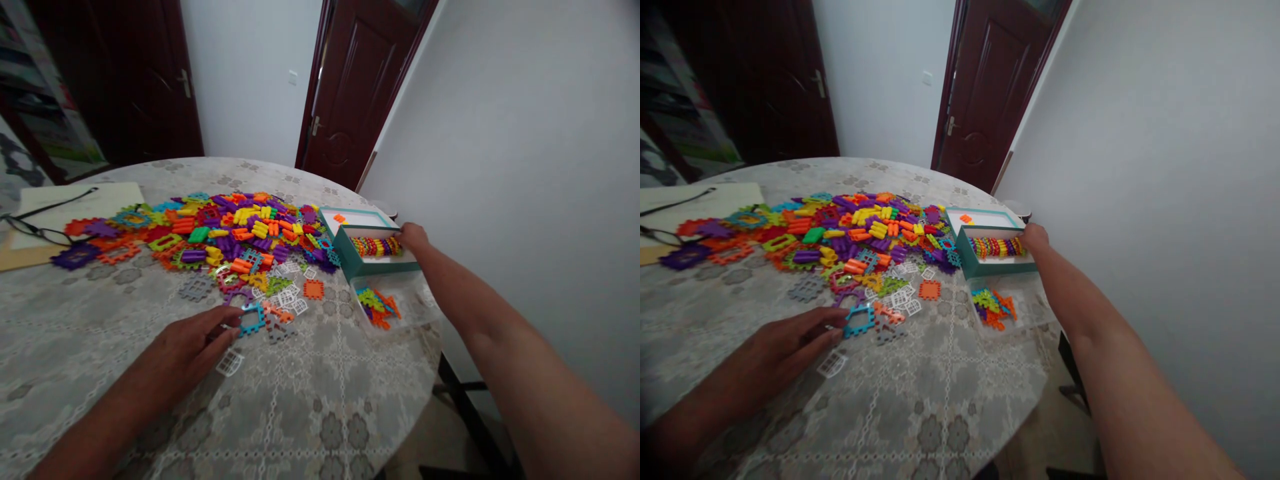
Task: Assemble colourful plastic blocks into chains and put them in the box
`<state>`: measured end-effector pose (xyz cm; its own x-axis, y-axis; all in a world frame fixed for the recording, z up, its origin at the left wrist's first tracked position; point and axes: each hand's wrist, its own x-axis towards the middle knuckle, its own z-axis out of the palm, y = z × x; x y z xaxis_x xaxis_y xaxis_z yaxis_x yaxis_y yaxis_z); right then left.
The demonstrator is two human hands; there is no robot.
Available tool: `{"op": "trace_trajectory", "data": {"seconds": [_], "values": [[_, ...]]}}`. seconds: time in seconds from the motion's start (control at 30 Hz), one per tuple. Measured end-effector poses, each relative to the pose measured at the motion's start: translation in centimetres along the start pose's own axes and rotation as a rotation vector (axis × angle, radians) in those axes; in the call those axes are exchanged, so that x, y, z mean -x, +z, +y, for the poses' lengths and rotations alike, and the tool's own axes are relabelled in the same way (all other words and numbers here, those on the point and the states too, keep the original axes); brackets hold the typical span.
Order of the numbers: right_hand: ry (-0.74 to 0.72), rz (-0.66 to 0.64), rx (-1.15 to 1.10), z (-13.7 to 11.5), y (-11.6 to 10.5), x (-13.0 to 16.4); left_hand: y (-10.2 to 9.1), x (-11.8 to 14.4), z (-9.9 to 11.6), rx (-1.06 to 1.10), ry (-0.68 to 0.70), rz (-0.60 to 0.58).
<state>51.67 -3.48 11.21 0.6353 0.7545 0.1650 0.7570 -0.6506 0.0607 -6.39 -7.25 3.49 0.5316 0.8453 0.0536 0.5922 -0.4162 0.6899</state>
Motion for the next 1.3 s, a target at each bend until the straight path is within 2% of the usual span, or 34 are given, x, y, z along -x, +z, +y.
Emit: {"op": "trace_trajectory", "data": {"seconds": [0.17, 0.3, 0.4, 0.43, 0.57, 0.6, 0.67, 0.77, 0.87, 1.03, 1.3], "values": [[-0.007, 0.079, -0.062, 0.7, -2.3, 1.3, -0.5, 0.4, -0.3, -0.035, 0.008, -0.011], [-0.088, 0.183, -0.15, -0.8, -3.8, 5.4, -1.3, 0.8, -0.5, -0.09, -0.013, 0.004], [-0.329, 0.221, -0.374, -3.9, -4.1, 11.5, -1.7, 1.4, -0.6, -0.151, 0.037, -0.031], [-0.443, 0.181, -0.455, -5.2, -4.0, 14.1, -1.8, 1.6, -0.6, -0.177, 0.051, -0.054], [-0.913, -0.157, -0.622, -10.4, -3.5, 23.7, -1.8, 2.0, -0.5, -0.295, 0.054, -0.092], [-0.983, -0.201, -0.626, -11.7, -3.2, 25.5, -1.8, 2.0, -0.4, -0.327, 0.041, -0.094], [-1.057, -0.208, -0.567, -14.2, -2.3, 28.0, -1.6, 1.8, -0.1, -0.379, 0.025, -0.089], [-1.045, -0.122, -0.43, -17.3, -0.5, 29.3, -1.2, 1.3, 0.2, -0.422, 0.02, -0.071], [-0.998, -0.079, -0.377, -18.9, 1.3, 29.3, -0.6, 0.9, 0.5, -0.43, 0.036, -0.038], [-0.977, -0.075, -0.534, -18.9, 3.4, 29.0, 0.5, 0.5, 1.1, -0.396, 0.141, -0.041], [-0.969, -0.049, -0.704, -18.8, 4.7, 27.8, 1.3, -0.1, 0.8, -0.456, 0.165, -0.022]]}}
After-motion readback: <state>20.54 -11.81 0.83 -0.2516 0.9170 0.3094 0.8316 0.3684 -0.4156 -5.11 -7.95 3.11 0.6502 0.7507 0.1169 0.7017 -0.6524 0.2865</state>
